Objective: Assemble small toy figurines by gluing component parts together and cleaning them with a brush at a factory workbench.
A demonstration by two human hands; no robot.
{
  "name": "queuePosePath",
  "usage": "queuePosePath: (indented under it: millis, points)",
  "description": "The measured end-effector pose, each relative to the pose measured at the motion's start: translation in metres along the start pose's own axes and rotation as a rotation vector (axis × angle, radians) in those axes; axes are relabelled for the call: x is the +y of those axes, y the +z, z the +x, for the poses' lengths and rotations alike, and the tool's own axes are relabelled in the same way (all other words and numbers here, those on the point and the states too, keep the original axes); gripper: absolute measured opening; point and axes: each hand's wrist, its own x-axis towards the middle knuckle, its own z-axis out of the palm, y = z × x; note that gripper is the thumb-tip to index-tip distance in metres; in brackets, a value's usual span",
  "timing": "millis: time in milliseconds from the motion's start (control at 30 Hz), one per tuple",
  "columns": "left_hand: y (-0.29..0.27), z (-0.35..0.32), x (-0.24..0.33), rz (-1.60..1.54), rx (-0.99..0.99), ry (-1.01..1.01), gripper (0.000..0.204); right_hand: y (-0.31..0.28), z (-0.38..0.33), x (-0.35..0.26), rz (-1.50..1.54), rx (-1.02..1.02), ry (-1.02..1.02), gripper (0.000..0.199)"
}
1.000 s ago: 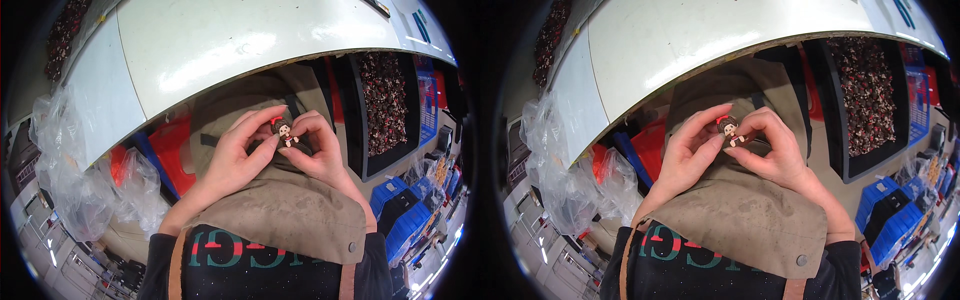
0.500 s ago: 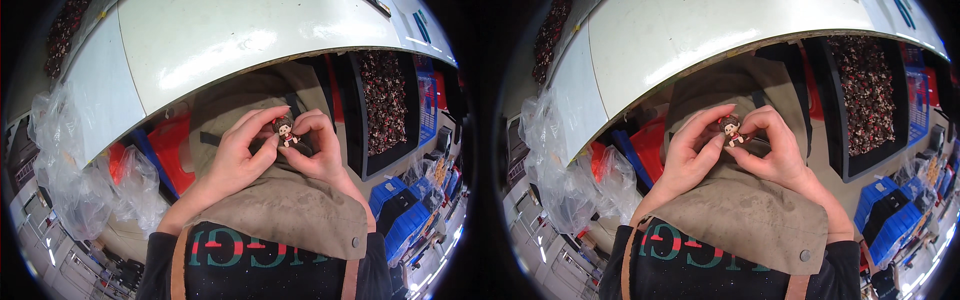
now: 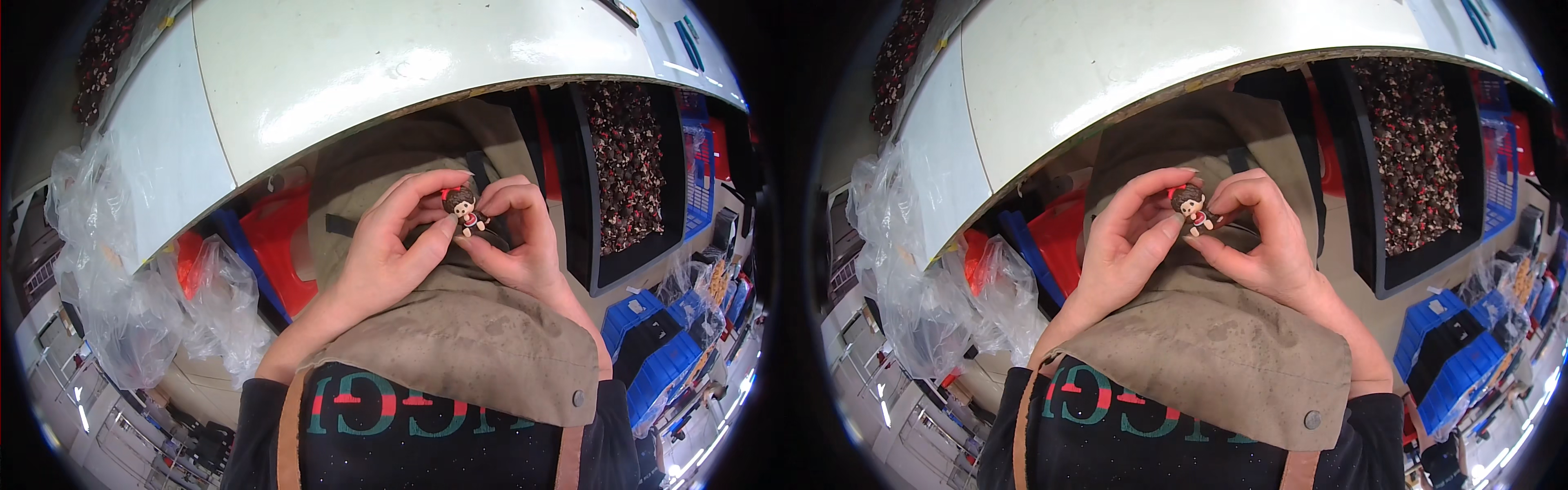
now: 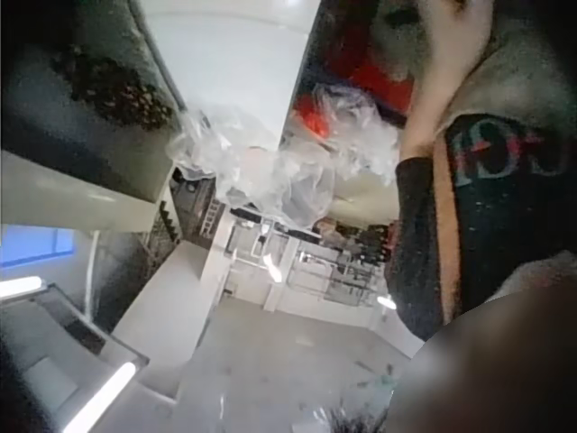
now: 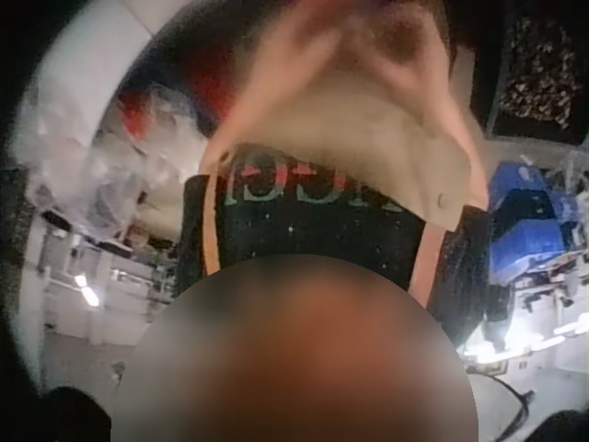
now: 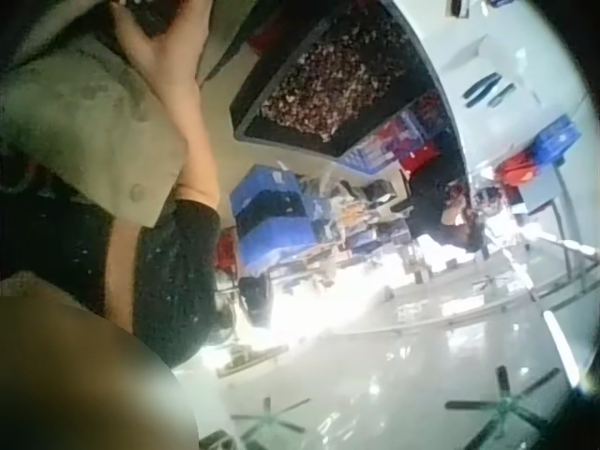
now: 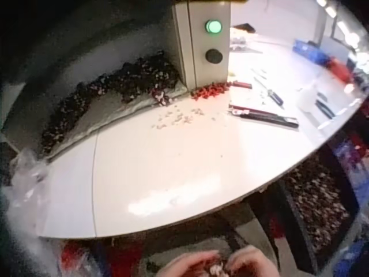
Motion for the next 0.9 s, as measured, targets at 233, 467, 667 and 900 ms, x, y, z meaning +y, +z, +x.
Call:
queuePosePath:
  millis: [233,467,667,900]
  points:
    - [-0.001,-0.003,0.0,-0.004,0.017,-0.006,0.039,0.003,0.0,0.001,-0.003,-0.006,-0.004,0.042]
    - [0.0,-0.002,0.004,-0.182,0.037,-0.024,0.034,0.004,0.0,-0.005,0.064,-0.018,0.016,0.041]
    - [-0.001,-0.001,0.007,-0.206,0.046,-0.073,0.028,0.005,0.0,-0.01,0.027,-0.012,-0.002,0.044]
    - [-0.009,-0.001,-0.003,-0.149,0.054,-0.161,0.023,0.007,0.001,-0.006,-0.011,-0.055,-0.006,0.042]
